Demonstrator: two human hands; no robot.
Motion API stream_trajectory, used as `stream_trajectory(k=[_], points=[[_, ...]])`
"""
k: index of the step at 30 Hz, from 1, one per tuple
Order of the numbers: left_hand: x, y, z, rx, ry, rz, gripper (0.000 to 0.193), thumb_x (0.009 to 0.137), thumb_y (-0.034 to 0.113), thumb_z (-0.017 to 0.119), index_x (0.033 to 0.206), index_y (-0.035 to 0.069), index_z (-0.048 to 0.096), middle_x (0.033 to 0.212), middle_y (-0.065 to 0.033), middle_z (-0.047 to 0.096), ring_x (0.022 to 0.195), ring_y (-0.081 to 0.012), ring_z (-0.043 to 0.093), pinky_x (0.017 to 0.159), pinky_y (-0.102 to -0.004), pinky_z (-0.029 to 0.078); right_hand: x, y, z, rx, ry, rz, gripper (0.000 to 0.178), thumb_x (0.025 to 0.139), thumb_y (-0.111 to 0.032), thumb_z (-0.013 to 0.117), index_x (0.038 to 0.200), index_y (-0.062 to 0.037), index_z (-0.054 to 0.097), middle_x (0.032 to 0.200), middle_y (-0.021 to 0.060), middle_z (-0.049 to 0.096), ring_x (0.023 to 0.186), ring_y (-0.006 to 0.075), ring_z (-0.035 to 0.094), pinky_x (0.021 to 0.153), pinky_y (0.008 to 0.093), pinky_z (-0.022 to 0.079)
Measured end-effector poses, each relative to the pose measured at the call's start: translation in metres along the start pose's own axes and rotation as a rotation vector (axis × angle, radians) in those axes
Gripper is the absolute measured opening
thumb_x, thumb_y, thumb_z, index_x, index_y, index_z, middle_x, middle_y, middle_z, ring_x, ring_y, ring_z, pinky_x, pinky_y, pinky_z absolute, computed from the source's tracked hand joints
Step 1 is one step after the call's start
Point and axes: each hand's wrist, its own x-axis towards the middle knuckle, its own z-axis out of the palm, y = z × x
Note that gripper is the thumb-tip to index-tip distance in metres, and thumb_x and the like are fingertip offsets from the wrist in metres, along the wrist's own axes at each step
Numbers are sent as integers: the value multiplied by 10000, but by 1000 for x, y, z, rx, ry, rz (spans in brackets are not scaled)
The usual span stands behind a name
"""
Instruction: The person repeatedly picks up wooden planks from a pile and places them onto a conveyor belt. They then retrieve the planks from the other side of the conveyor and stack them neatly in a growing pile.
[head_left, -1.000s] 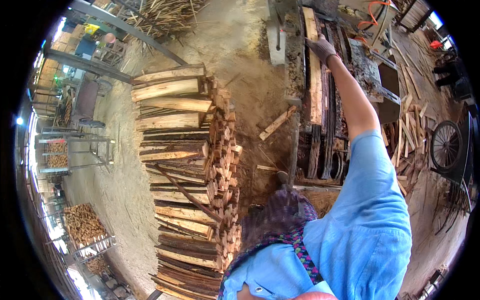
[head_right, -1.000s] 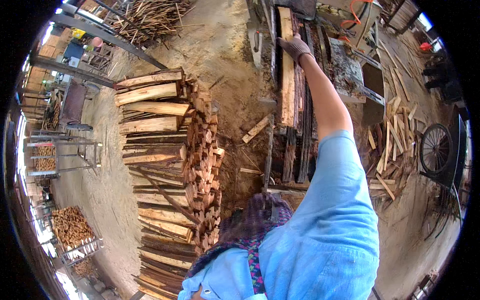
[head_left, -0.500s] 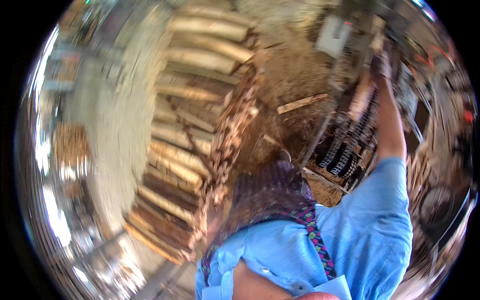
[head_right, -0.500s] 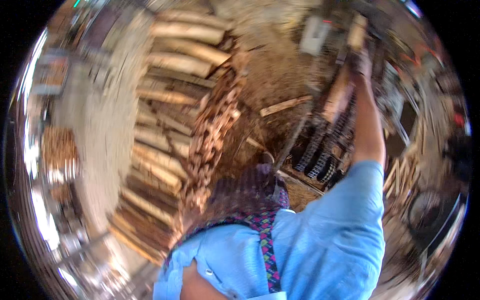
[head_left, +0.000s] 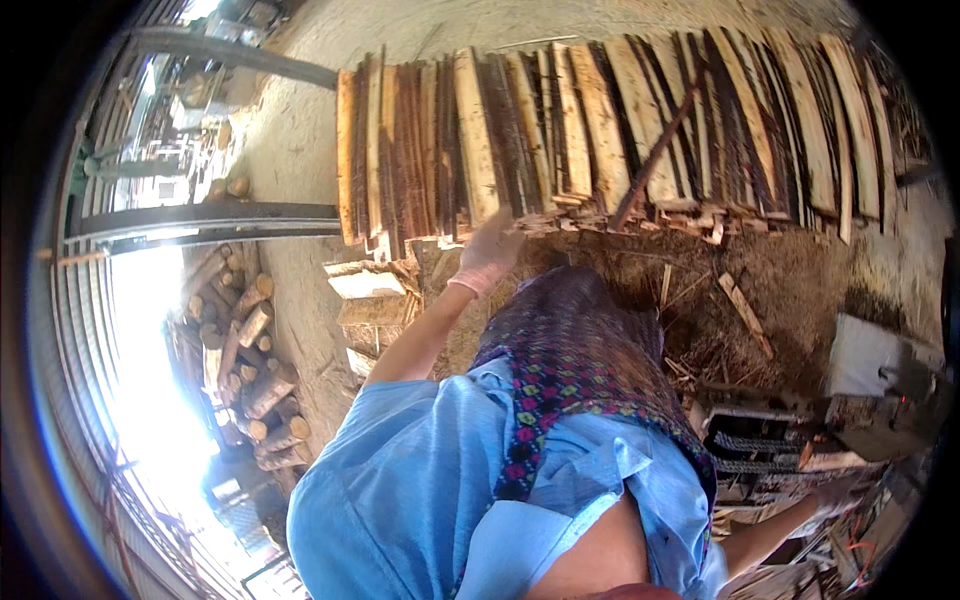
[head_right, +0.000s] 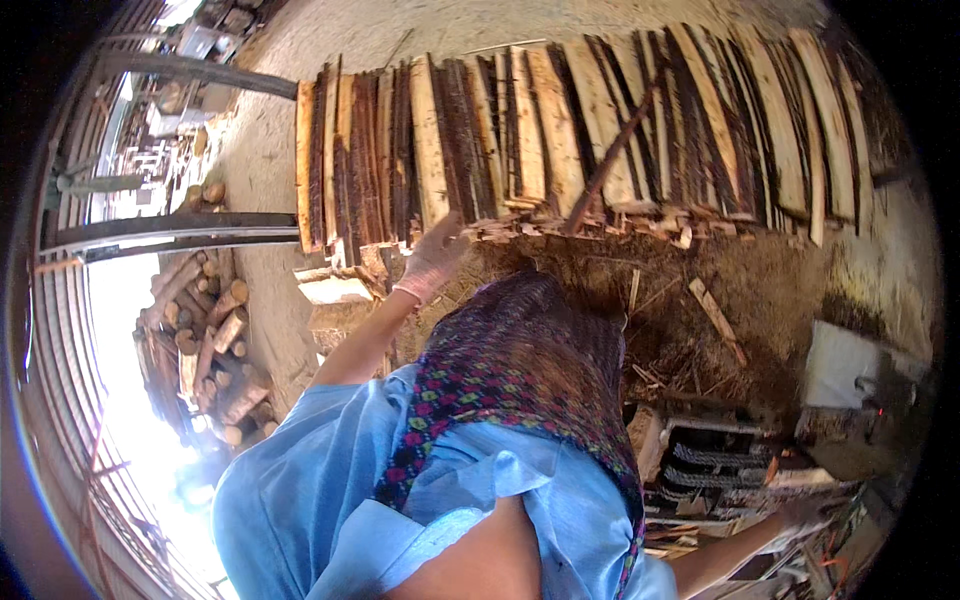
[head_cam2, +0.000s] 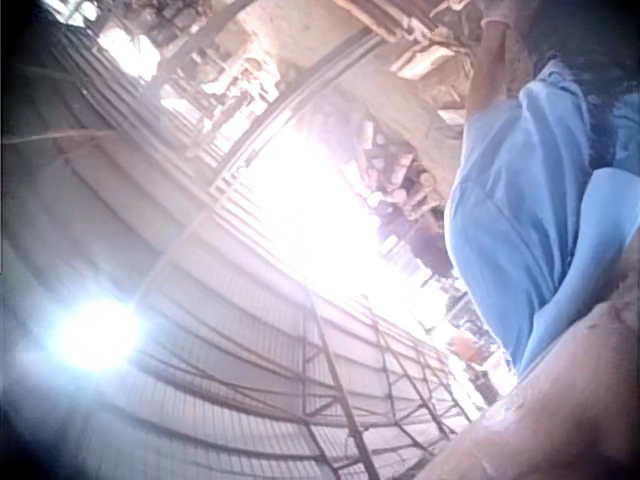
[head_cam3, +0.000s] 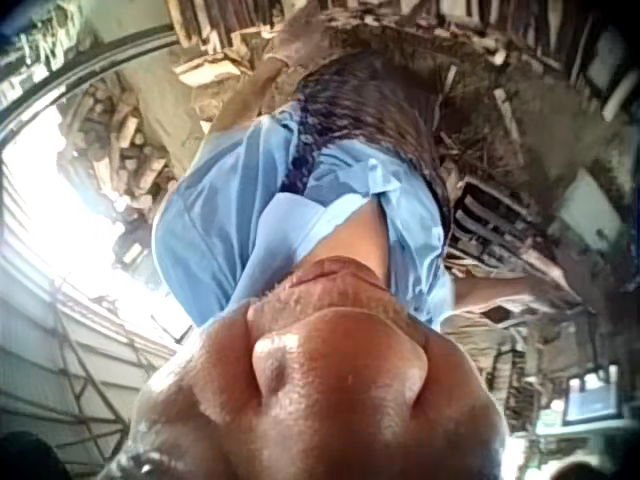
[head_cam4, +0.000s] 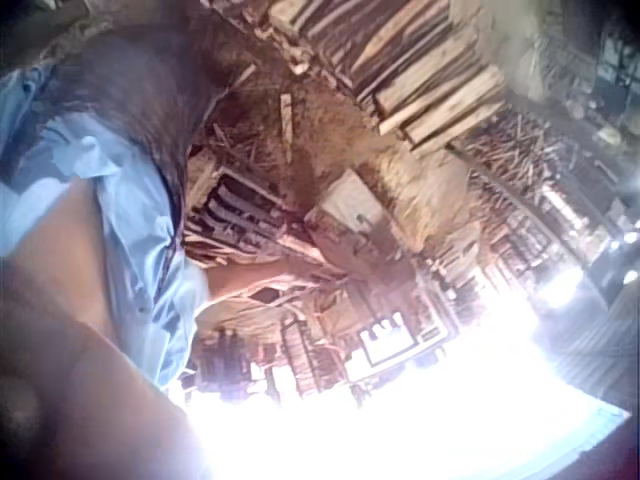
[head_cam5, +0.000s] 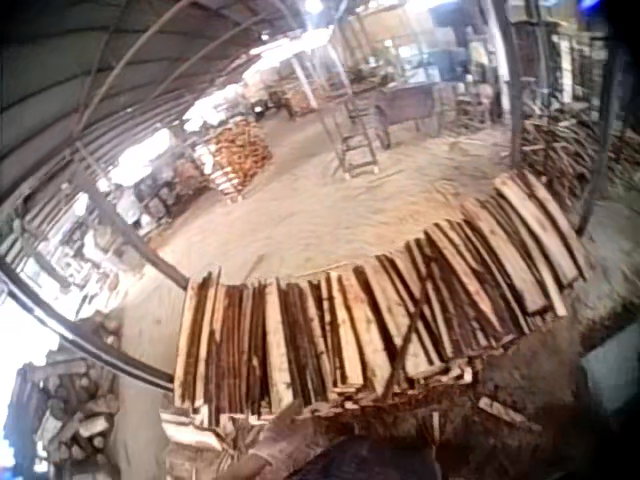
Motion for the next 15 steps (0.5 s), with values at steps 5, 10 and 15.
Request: stream_trajectory(k=[5,10,15], points=[[30,19,-91,41,513,155,810,892,294,737,1559,19,367,1514,-253,476,1377,-388,489,1181,-469,394,-132,72,163,-943,216,-336,446,1031,-112,565,1454,-18,463,1494,166,472,1398,309,473,1188,422,432],[80,-32,-183,578,624,-104,1092,795,516,807,1583,40,220,1538,-265,331,1439,-433,324,1175,-572,288,-218,179,251,-1682,122,-386,407,1014,-245,647,1308,21,557,1256,165,621,1252,309,578,1108,408,481],[94,-42,-199,817,362,-256,1139,790,599,776,1614,77,188,1630,-255,226,1497,-459,245,1196,-597,242,-287,302,304,-1394,-33,51,554,1008,-165,659,1503,-37,445,1495,176,511,1379,297,493,1182,412,414]])
